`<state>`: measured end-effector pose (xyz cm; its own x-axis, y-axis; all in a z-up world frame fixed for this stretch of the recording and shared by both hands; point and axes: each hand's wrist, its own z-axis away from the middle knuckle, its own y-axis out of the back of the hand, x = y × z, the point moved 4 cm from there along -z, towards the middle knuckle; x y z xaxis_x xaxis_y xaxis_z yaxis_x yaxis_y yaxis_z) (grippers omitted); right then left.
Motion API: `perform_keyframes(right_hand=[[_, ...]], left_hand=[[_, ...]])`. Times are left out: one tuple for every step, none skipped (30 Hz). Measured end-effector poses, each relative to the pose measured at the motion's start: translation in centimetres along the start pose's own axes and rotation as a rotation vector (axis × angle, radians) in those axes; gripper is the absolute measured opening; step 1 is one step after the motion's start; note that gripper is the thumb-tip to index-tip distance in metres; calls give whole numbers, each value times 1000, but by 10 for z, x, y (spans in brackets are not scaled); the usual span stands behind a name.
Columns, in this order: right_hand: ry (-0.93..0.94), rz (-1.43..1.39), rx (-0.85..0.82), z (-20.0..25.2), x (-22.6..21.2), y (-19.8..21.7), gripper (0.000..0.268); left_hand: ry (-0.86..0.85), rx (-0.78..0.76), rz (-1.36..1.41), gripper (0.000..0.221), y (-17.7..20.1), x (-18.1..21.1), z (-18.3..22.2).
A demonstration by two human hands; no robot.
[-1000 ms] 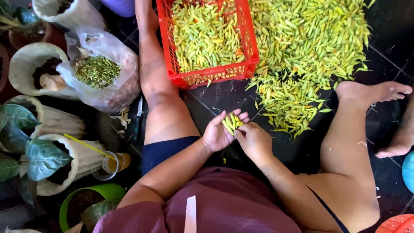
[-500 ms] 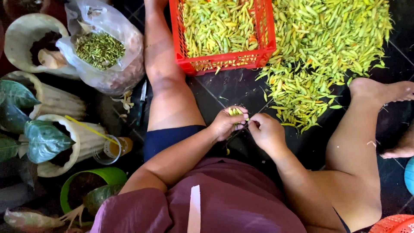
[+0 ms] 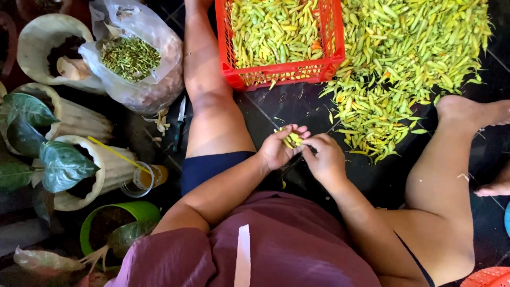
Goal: Removing stems from small green vegetables or flower buds by hand and placing them into a plastic crate.
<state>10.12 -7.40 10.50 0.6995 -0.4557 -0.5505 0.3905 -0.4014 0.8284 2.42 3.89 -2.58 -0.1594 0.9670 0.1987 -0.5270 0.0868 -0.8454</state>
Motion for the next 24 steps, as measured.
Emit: perform_keyframes(right_hand=[[0, 1, 3, 1, -1, -4, 11], [45, 35, 27, 2, -4, -7, 10], [91, 69, 49, 3, -7, -10, 10], [93, 69, 50, 5, -5, -14, 10], [87, 90, 35, 6, -3, -19, 11], [81, 110, 20, 8, -1, -24, 12], [82, 110, 20, 8, -2, -23, 12], [26, 94, -35, 7, -1, -24, 12], [-29, 78, -88, 7, -1, -26, 12], [-27, 78, -88, 7, 4, -24, 12], [-109, -32, -143, 7, 10, -26, 12], [-191, -141, -198, 7, 17, -27, 12], [-189, -141, -197, 6, 27, -28, 12], [-247, -198, -203, 6, 38, -30, 12], [-308, -254, -208, 7, 50, -31, 13], [-308, -253, -208, 6, 55, -31, 13], [-337, -294, -218, 6, 60, -32, 15], [-366, -336, -229, 5, 65, -32, 18], [-365, -337, -228, 4, 66, -32, 18], [-365, -343, -221, 2, 68, -32, 18], [-366, -350, -215, 2, 70, -31, 17], [-367, -350, -216, 2, 69, -30, 17], [-370, -400, -236, 1, 68, -29, 19], [-374, -449, -256, 1, 66, -28, 20]], left_hand=[[0, -3, -2, 14, 3, -4, -2], [11, -42, 6, 19, 5, -7, -5], [20, -79, 15, 25, 7, -12, -7], [19, -81, 15, 25, 2, -11, -3], [38, -97, 27, 27, -3, -12, 2], [57, -112, 39, 29, -8, -12, 6], [56, -113, 40, 29, -4, -13, 5], [79, -128, 31, 31, -1, -15, 3], [101, -143, 20, 33, 2, -16, 2], [99, -144, 21, 33, -2, -14, 3], [118, -128, 0, 35, -4, -13, 6], [136, -112, -21, 38, -7, -12, 8], [134, -113, -21, 38, -3, -11, 4], [111, -91, -73, 36, 2, -10, 0], [90, -70, -124, 34, 6, -10, -4], [90, -71, -123, 34, 7, -10, -5], [57, -54, -177, 31, 8, -9, -7], [23, -36, -231, 30, 9, -7, -8], [23, -37, -232, 30, 12, -9, -10], [14, -3, -257, 28, 17, -10, -11], [7, 32, -280, 26, 22, -12, -11], [8, 33, -280, 26, 20, -12, -9], [-9, 49, -286, 25, 18, -11, -7], [-26, 65, -291, 23, 16, -10, -5]])
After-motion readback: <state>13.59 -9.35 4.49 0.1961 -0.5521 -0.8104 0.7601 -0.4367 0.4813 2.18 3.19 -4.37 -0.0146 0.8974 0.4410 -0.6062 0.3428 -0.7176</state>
